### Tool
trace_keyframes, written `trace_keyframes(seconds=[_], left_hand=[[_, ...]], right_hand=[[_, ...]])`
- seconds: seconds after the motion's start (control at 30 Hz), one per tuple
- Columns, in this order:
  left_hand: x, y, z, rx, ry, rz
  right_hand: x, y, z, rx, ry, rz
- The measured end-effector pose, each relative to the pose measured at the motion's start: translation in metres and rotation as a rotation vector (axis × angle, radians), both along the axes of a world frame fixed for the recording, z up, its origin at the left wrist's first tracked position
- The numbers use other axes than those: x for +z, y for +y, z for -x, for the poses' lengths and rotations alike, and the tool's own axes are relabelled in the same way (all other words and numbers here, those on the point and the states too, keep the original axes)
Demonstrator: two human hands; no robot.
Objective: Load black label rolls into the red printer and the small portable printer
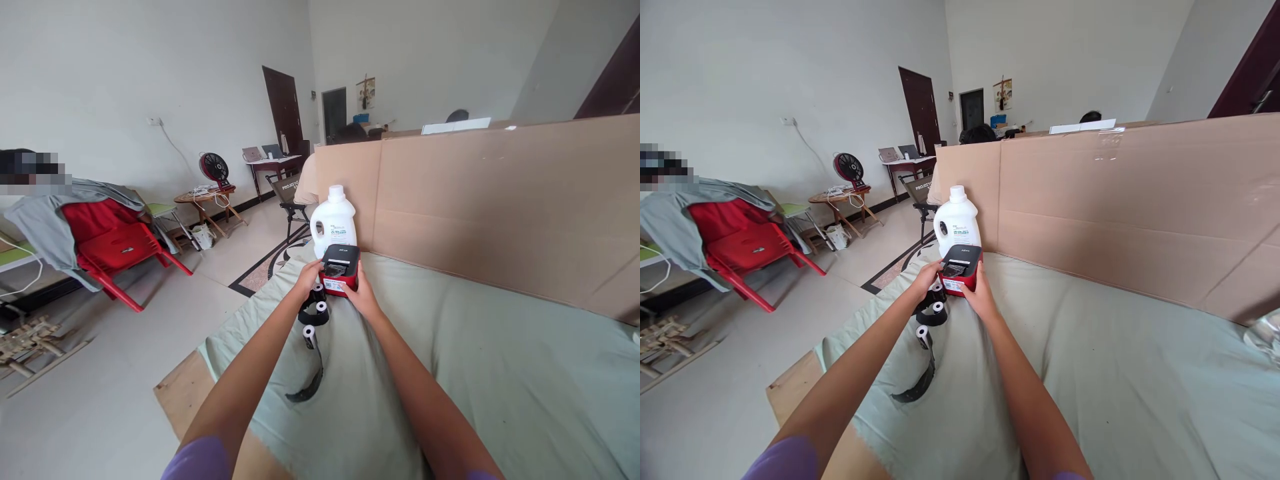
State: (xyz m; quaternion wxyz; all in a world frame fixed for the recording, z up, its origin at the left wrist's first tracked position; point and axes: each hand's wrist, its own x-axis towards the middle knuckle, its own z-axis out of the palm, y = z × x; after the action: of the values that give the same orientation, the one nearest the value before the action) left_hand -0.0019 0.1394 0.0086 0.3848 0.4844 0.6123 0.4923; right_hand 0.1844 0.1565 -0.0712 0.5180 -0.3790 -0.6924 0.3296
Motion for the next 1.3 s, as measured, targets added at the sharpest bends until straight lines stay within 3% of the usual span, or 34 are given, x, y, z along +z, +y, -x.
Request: trace_keyframes(seconds=[0.17, 0.3, 0.4, 0.53, 0.67, 0.73, 0.83, 0.97, 1.17, 1.3], left_hand=[[0.002, -0.025, 0.012, 0.021, 0.310, 0.031], [-0.001, -0.048, 0.011, -0.050, 0.587, 0.127], [0.006, -0.060, 0.006, -0.051, 0.751, 0.133], [0.031, -0.083, 0.009, 0.022, 0.899, 0.071], [0.047, -0.125, 0.028, 0.057, 0.980, -0.004], [0.041, -0.147, 0.040, 0.053, 1.042, -0.018], [0.018, -0.171, 0.057, 0.036, 1.097, 0.003], [-0.007, -0.186, 0.069, 0.017, 1.036, -0.004], [-0.001, -0.193, 0.063, 0.032, 1.041, 0.034], [0.003, -0.193, 0.058, -0.012, 1.096, 0.091]], right_hand=[[-0.009, 0.000, -0.005, -0.075, 0.085, 0.138], [-0.005, -0.006, -0.008, -0.028, 0.169, 0.270], [0.000, -0.020, -0.020, 0.004, 0.105, 0.311], [0.004, -0.060, -0.066, 0.077, -0.047, 0.382], [0.005, -0.124, -0.139, 0.166, -0.206, 0.403], [0.007, -0.159, -0.179, 0.148, -0.254, 0.392], [0.010, -0.203, -0.235, 0.076, -0.358, 0.337], [0.012, -0.230, -0.283, -0.020, -0.571, 0.182], [0.010, -0.231, -0.278, -0.050, -0.746, -0.020], [0.010, -0.231, -0.273, -0.048, -0.759, -0.043]])
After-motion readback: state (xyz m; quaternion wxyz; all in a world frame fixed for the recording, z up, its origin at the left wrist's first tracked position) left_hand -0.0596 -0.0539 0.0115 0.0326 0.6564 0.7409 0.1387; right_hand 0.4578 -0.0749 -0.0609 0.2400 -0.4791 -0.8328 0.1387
